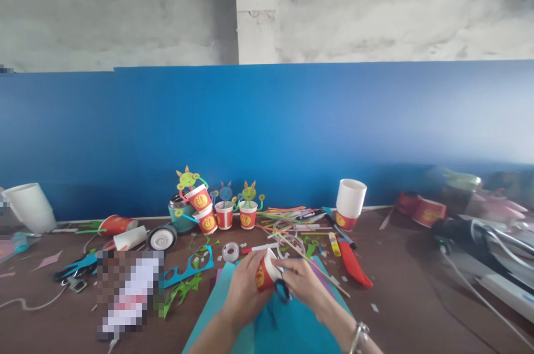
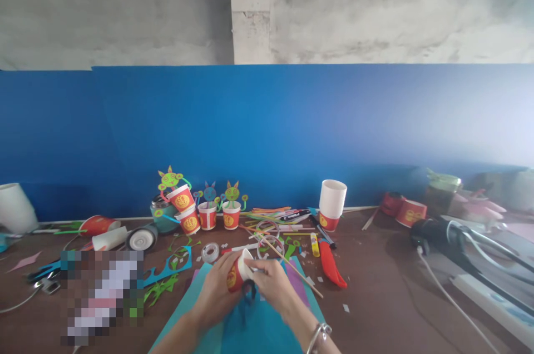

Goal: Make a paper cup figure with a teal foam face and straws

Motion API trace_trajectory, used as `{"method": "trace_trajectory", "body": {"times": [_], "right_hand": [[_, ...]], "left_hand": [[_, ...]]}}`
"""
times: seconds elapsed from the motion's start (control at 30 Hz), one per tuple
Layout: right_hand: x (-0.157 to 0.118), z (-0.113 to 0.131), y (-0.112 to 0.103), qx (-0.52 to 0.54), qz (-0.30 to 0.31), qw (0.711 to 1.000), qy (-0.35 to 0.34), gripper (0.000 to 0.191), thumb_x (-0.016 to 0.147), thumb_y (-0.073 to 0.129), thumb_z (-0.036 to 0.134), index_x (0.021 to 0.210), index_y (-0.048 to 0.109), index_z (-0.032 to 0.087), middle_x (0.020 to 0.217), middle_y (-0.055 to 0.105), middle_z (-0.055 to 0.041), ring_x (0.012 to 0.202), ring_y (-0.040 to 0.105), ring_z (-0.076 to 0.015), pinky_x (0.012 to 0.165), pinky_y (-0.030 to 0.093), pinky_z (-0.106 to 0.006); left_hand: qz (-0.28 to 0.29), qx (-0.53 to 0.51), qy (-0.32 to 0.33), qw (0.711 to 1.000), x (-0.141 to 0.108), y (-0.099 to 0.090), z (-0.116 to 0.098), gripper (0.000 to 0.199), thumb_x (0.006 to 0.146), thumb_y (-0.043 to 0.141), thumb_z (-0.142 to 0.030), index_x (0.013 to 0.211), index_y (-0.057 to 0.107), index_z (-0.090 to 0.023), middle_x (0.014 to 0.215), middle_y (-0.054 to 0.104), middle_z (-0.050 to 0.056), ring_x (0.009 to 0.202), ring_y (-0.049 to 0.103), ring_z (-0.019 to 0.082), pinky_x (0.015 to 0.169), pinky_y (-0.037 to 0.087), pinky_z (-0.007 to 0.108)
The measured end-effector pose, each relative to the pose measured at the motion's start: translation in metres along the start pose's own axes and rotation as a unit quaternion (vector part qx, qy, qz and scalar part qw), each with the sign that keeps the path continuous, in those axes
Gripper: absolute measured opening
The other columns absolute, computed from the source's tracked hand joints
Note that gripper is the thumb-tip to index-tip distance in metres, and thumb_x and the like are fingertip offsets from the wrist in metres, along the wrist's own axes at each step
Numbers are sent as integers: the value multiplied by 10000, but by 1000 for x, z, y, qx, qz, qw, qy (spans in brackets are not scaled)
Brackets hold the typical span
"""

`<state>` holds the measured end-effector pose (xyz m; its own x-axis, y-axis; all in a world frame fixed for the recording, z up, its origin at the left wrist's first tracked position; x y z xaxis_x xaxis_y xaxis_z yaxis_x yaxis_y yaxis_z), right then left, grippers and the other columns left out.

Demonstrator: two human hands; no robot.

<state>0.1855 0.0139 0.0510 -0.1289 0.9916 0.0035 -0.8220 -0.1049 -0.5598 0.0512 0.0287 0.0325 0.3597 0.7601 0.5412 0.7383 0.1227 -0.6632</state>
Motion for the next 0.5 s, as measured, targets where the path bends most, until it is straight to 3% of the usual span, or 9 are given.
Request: {"method": "trace_trajectory", "body": {"times": [0.1, 0.23, 0.3, 0.4, 0.5], "right_hand": [[4, -5, 3, 26, 6, 1000, 9, 396, 770, 455, 198, 1081, 689, 122, 571, 669, -25, 519, 587, -155, 526, 420, -228], [-5, 3, -5, -49, -49, 995, -78, 345, 714, 502, 160, 964, 736, 202, 809, 737, -54, 775, 645, -198, 676, 441, -231], [-6, 2, -5, -48, -51, 994, -81, 385, 700, 492, 140, 993, 731, 216, 894, 740, -58, 826, 646, -205, 711, 445, -233], [1, -4, 1, 27, -29, 998, -44, 460, 688, 464, 120, 1075, 704, 186, 884, 735, -40, 713, 629, -173, 635, 454, -225], [9, -18, 6, 121, -1, 991, 56, 463, 673, 497, 154, 1092, 692, 128, 526, 629, 5, 414, 451, -94, 425, 348, -195]], "left_hand": [[8, 0, -5, 1000, 1, 1, 0, 612, 669, 622, -196, 1262, 470, -201, 1229, 577, 104, 1128, 535, 274, 966, 444, 399], [4, 9, 7, 1000, 0, 1, -2, 610, 669, 637, -203, 1257, 476, -177, 1228, 575, 118, 1135, 527, 279, 978, 434, 397], [3, 9, 19, 1000, 0, 1, -4, 603, 679, 637, -210, 1258, 474, -174, 1236, 571, 118, 1143, 521, 279, 987, 427, 402], [4, 0, 5, 1000, 1, 0, -5, 586, 673, 612, -174, 1243, 476, -178, 1209, 587, 104, 1116, 541, 263, 968, 443, 390], [13, -4, 2, 1000, 2, 1, -6, 595, 674, 603, -168, 1251, 458, -183, 1199, 588, 98, 1093, 551, 251, 947, 454, 379]]}}
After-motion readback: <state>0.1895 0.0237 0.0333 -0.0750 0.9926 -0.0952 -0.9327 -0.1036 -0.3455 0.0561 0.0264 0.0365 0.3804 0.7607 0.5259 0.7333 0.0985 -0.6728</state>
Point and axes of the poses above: each hand's wrist, its own x-axis towards the middle knuckle, its own y-axis out of the palm, z = x × y, the point moved 7 cm from there along x, towards the middle knuckle
